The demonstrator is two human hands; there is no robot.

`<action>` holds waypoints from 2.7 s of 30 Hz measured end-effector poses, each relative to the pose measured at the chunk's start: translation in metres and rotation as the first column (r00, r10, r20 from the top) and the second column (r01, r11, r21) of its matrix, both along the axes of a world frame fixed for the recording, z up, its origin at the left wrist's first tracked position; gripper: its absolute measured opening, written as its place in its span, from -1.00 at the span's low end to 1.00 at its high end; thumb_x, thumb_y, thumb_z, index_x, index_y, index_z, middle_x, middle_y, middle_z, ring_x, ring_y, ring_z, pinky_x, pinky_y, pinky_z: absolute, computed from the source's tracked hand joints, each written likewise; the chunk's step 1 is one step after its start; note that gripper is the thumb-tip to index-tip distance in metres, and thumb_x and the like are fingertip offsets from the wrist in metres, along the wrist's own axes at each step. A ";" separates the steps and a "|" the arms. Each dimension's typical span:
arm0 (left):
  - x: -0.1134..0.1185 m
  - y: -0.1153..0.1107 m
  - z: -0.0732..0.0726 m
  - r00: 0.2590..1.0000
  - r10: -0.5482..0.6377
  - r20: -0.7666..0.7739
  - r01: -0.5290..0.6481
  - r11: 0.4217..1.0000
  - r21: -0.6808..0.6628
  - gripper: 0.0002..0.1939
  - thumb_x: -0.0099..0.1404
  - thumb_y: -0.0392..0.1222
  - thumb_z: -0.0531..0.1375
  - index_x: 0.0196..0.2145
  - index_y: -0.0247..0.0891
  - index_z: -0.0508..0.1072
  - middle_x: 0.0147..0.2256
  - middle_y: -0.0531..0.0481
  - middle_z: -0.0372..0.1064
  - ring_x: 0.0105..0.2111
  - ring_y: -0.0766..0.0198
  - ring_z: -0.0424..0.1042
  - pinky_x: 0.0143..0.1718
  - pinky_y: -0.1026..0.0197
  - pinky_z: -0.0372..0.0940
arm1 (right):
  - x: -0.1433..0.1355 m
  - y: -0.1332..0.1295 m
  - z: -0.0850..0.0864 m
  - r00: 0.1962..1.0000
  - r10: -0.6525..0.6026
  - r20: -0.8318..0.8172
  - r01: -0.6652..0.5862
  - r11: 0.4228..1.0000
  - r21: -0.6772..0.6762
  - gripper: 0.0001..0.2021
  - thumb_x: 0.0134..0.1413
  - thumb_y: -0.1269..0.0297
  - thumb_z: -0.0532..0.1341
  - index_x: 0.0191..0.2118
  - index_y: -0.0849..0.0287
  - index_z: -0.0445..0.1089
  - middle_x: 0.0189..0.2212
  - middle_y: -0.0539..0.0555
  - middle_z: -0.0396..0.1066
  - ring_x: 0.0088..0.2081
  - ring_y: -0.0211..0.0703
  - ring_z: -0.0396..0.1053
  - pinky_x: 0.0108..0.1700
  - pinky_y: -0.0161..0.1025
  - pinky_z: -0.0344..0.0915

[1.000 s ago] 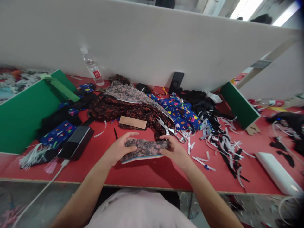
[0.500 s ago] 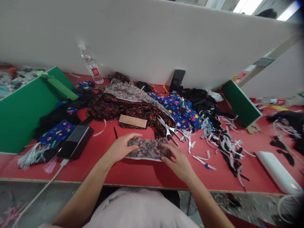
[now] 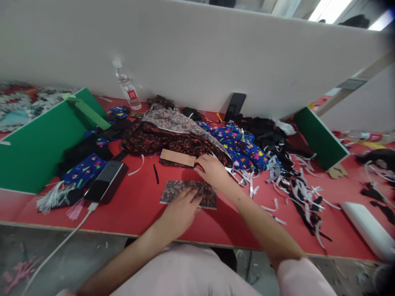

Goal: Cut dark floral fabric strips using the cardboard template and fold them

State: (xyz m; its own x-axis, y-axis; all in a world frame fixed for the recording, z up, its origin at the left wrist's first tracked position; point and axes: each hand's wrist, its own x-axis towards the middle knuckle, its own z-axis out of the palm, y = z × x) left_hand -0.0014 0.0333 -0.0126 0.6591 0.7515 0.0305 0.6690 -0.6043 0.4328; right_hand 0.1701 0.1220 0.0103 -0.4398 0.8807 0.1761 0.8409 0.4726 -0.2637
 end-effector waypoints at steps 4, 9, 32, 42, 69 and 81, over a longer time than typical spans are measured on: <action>0.002 -0.013 -0.023 0.996 -0.040 -0.084 0.045 0.997 0.067 -0.43 0.21 -0.11 0.16 0.17 -0.19 0.19 0.25 -0.22 -0.01 0.25 -0.17 -0.14 0.17 -0.23 -0.07 | -0.014 0.033 -0.011 0.997 0.030 0.071 -0.027 0.999 -0.045 -0.67 0.03 0.24 0.25 -0.07 0.24 0.37 -0.14 0.20 0.36 -0.09 -0.01 0.27 -0.03 -0.12 0.16; -0.014 -0.009 -0.017 0.994 -0.092 -0.060 0.094 0.994 0.048 -0.52 0.26 -0.06 0.10 0.13 -0.12 0.24 0.24 -0.15 0.01 0.25 -0.11 -0.11 0.17 -0.23 -0.09 | 0.000 0.018 -0.005 0.999 0.018 0.034 -0.019 1.000 0.011 -0.77 0.15 0.29 0.14 -0.09 0.19 0.38 -0.13 0.17 0.35 -0.08 -0.07 0.25 -0.02 -0.14 0.13; -0.057 0.062 0.017 0.779 0.571 0.259 -0.437 0.790 -0.430 -0.93 0.13 -0.18 0.13 -0.43 -0.21 0.33 -0.47 0.07 0.36 -0.41 0.24 0.36 -0.37 0.28 0.16 | 0.037 -0.065 -0.023 0.989 -0.119 -0.088 0.103 0.980 -0.168 -0.94 0.01 0.44 0.18 -0.36 0.15 0.34 -0.35 0.07 0.32 -0.24 -0.10 0.24 -0.19 -0.20 0.18; -0.047 0.009 0.088 0.972 -0.026 0.232 0.087 0.962 -0.257 -0.88 0.17 -0.14 0.18 -0.31 -0.15 0.45 -0.20 -0.01 0.43 -0.16 0.18 0.36 -0.11 0.21 0.15 | 0.039 -0.013 -0.012 0.940 -0.110 -0.324 0.150 0.983 0.102 -0.82 0.01 0.52 0.10 -0.27 0.15 0.32 -0.19 0.15 0.31 -0.07 -0.04 0.24 -0.02 -0.12 0.17; -0.018 -0.023 0.004 0.415 0.901 0.123 0.283 0.001 -0.959 -0.68 0.25 0.01 0.10 -0.30 -0.32 0.45 -0.32 -0.13 0.51 -0.30 0.23 0.48 -0.13 0.20 0.30 | -0.006 -0.128 -0.022 0.930 0.007 -0.367 -0.019 0.999 -0.031 -0.92 0.14 0.35 0.17 -0.31 0.15 0.42 -0.31 0.09 0.38 -0.24 -0.15 0.25 -0.17 -0.19 0.18; 0.022 0.045 -0.001 0.024 1.000 -0.018 0.479 -0.027 -0.878 -0.69 0.33 -0.18 0.00 -0.24 -0.42 0.47 -0.48 -0.13 0.51 -0.46 0.18 0.51 -0.22 0.10 0.38 | 0.035 -0.119 -0.013 0.942 -0.040 -0.334 -0.007 0.990 -0.138 -0.82 0.19 0.24 0.10 -0.17 0.11 0.41 -0.27 0.09 0.40 -0.19 -0.15 0.32 -0.12 -0.21 0.24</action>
